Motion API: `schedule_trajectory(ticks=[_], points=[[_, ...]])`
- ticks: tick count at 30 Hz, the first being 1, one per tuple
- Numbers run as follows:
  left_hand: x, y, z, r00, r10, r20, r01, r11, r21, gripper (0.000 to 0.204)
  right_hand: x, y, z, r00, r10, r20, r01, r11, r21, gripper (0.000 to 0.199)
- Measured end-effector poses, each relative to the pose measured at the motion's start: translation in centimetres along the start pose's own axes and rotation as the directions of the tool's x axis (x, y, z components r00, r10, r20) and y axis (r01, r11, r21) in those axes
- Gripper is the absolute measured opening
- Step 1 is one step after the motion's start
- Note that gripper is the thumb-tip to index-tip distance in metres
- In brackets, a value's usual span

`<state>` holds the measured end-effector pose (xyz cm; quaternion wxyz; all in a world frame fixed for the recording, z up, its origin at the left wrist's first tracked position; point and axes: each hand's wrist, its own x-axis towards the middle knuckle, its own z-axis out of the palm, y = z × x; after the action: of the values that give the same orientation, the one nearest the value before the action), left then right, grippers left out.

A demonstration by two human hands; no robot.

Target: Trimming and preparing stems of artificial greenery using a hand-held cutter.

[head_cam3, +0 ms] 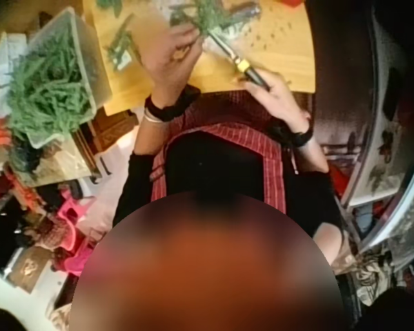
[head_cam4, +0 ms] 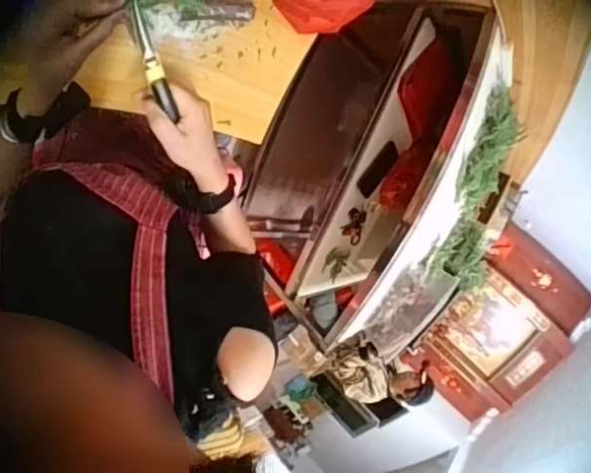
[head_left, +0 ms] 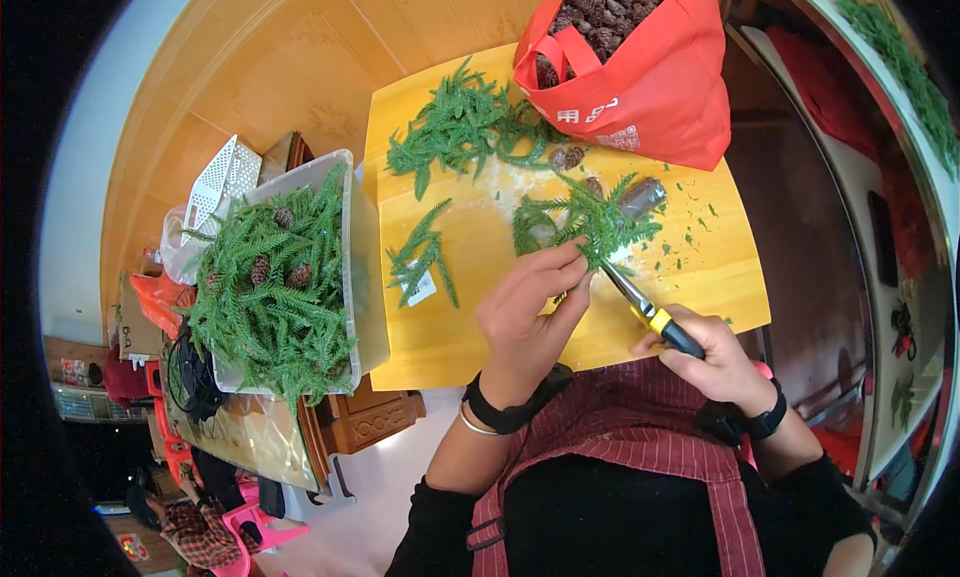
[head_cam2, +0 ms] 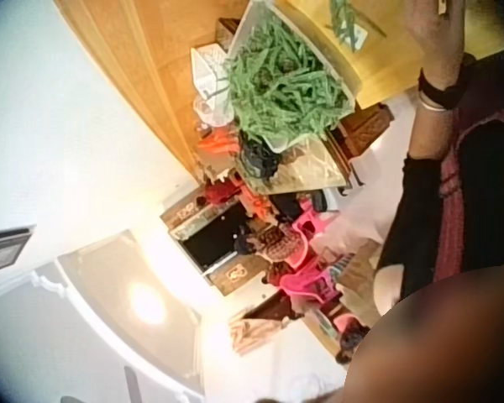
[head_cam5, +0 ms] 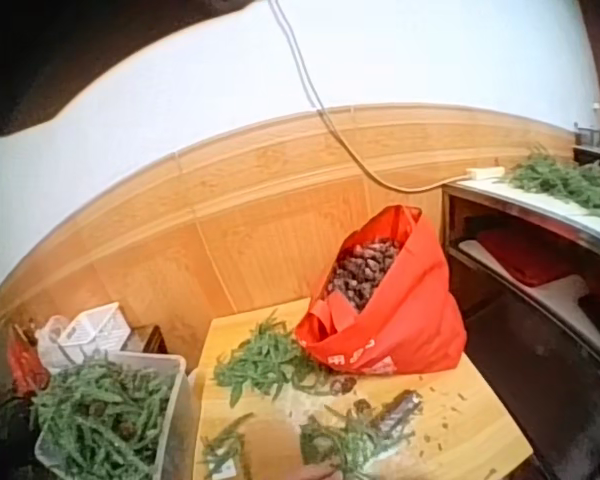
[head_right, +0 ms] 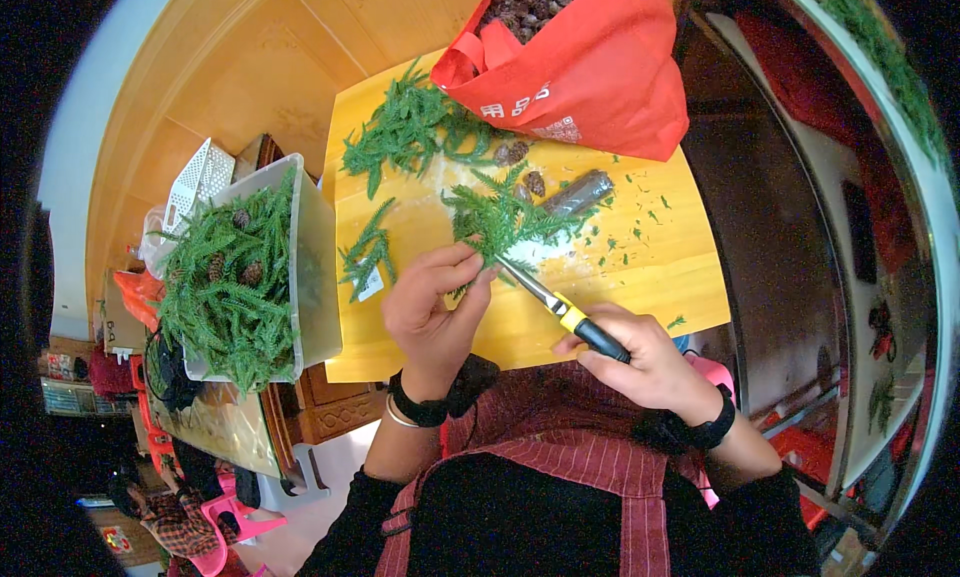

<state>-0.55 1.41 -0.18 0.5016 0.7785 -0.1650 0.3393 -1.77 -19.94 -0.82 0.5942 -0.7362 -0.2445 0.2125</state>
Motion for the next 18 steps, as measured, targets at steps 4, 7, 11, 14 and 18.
schedule_trajectory(ticks=[4,7,11,14,18], points=[[-0.2,0.1,0.0,1.0,-0.004,0.002,0.004,1.0,-0.009,0.019,0.5,0.7,-0.1,0.982,-0.187,-0.037,0.17,0.947,-0.272,0.022],[-0.3,0.1,-0.1,1.0,0.002,0.004,-0.002,1.0,-0.012,0.019,0.5,1.1,-0.1,0.962,-0.26,-0.083,0.198,0.875,-0.441,0.02],[-0.4,-0.1,0.1,1.0,0.01,0.004,-0.01,1.0,-0.019,0.019,0.5,1.0,-0.2,0.942,-0.314,-0.118,0.204,0.814,-0.543,0.021],[-0.4,0.1,0.0,0.999,0.038,-0.001,-0.038,0.999,0.006,0.019,0.5,0.8,-0.2,0.94,-0.326,-0.098,0.235,0.831,-0.504,0.022],[-0.3,-0.1,0.0,0.994,0.109,-0.011,-0.109,0.994,0.021,0.015,0.3,1.1,0.0,0.96,-0.267,-0.079,0.234,0.928,-0.289,0.02]])
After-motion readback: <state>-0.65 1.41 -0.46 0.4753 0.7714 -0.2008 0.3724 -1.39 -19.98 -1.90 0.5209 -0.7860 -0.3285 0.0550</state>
